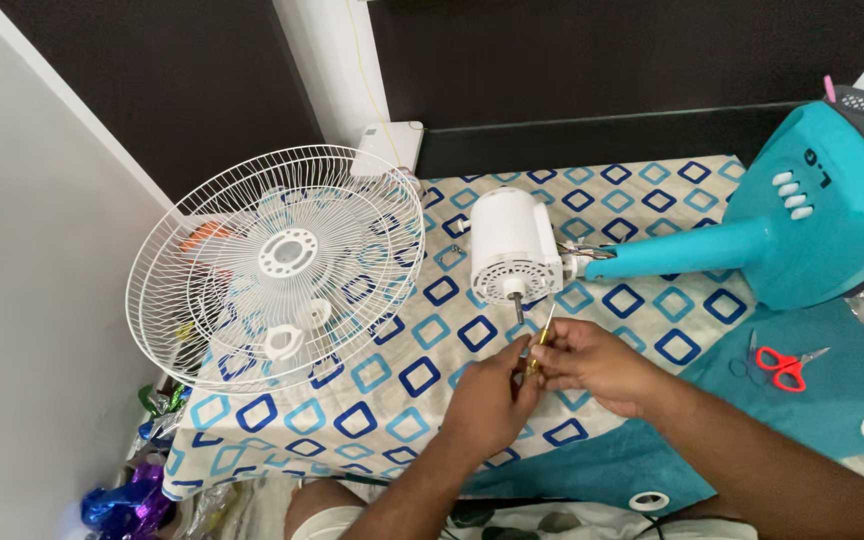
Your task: The person disassembles a teal electric fan on a patterned tablecloth. They remove the front grille, unscrew and remove the fan blades, detach the rear grille, and use a screwdriver to remove screws from the motor housing and base, exposing the internal motor components.
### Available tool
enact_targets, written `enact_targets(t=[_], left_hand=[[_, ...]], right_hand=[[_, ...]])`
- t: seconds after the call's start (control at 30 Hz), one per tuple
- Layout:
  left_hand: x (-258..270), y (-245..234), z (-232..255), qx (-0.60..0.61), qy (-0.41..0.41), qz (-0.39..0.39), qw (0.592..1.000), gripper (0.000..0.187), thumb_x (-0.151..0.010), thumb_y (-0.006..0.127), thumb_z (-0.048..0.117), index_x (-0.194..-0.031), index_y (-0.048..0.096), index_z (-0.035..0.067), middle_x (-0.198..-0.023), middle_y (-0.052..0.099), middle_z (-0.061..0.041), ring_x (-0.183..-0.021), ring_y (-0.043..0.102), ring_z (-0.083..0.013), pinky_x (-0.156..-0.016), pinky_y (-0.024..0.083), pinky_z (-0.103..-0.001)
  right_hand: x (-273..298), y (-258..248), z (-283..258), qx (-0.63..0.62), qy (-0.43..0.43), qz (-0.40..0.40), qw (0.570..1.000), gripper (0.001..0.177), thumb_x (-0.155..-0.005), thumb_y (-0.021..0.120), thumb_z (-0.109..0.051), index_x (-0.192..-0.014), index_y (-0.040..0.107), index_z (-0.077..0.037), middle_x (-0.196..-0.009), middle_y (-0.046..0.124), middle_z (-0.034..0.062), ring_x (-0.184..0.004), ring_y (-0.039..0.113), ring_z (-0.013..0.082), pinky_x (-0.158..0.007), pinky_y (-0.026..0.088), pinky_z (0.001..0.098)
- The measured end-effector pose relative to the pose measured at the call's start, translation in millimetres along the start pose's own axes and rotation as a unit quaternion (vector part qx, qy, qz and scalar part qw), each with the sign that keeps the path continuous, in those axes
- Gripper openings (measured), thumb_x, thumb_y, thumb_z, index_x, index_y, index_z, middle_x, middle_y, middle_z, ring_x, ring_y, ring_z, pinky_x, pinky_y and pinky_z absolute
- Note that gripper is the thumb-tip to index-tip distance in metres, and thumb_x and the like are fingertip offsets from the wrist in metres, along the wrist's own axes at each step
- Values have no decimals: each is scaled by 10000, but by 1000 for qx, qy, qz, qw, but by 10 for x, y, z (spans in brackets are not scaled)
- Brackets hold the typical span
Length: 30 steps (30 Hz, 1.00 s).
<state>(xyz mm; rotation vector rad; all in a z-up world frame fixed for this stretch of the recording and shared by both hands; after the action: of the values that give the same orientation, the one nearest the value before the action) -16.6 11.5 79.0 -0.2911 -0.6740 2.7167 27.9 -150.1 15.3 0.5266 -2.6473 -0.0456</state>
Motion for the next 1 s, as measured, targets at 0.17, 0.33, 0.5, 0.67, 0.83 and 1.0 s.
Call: enact_targets(t=[0.17,0.33,0.5,0.67,0.83,1.0], left_hand=[[29,-408,-210,-125,23,153,980,509,-871,697,143,-1369,614,79,-987,746,-231,-805,750,-365,-720,607,-439],[109,-734,-595,-195,-83,214,954,462,-885,715,192,-1320,629,63,-1154,711,-188,-916,734,-354,-784,599,-426],[106,-760,-665,-273,-124,192,934,450,-854,726,193,-1282,649,76,-1374,582,-121,-1027,698,-332,-831,581,-422],[145,-687,-455,-278,-35,255,925,396,-803,776,252,-1154,710,82,-1293,621,-112,-1020,696,-332,-762,582,-421],[-65,-368,-435,-154,4,181,971,278,-874,780,251,-1089,738,80,-1058,736,-90,-888,732,-288,-758,576,-383],[-437,-34,-535,95,-56,131,985,338,-899,734,250,-1135,705,9,-933,747,-100,-742,713,-197,-656,545,-311]], right_hand=[[-61,-116,-128,120,1,44,992,358,-950,619,-246,-1277,626,-101,-1138,765,74,-1026,717,161,-848,552,346],[17,-457,-103,95,26,105,990,350,-969,606,-262,-1261,623,-70,-1157,752,91,-1028,725,195,-859,564,362],[69,-674,-10,14,20,132,991,343,-980,608,-270,-1246,638,-56,-1130,731,134,-975,700,223,-858,573,367],[111,-934,64,-15,4,171,985,327,-977,624,-270,-1217,645,-49,-1074,714,106,-948,700,203,-853,562,364],[107,-1100,97,58,-59,214,973,279,-958,659,-195,-1177,663,-22,-1010,723,88,-906,674,179,-832,543,328],[43,-1126,200,99,-45,210,972,251,-942,659,-142,-1149,687,-5,-1005,738,76,-895,675,163,-829,547,305]])
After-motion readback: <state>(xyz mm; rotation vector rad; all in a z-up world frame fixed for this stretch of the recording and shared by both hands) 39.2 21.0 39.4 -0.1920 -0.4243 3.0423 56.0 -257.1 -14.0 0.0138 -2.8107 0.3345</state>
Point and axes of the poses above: each hand's wrist, its own x-axis away from the middle knuckle, its own y-axis out of the palm, z = x × y, the point moved 6 cm from there along -x, towards the middle knuckle
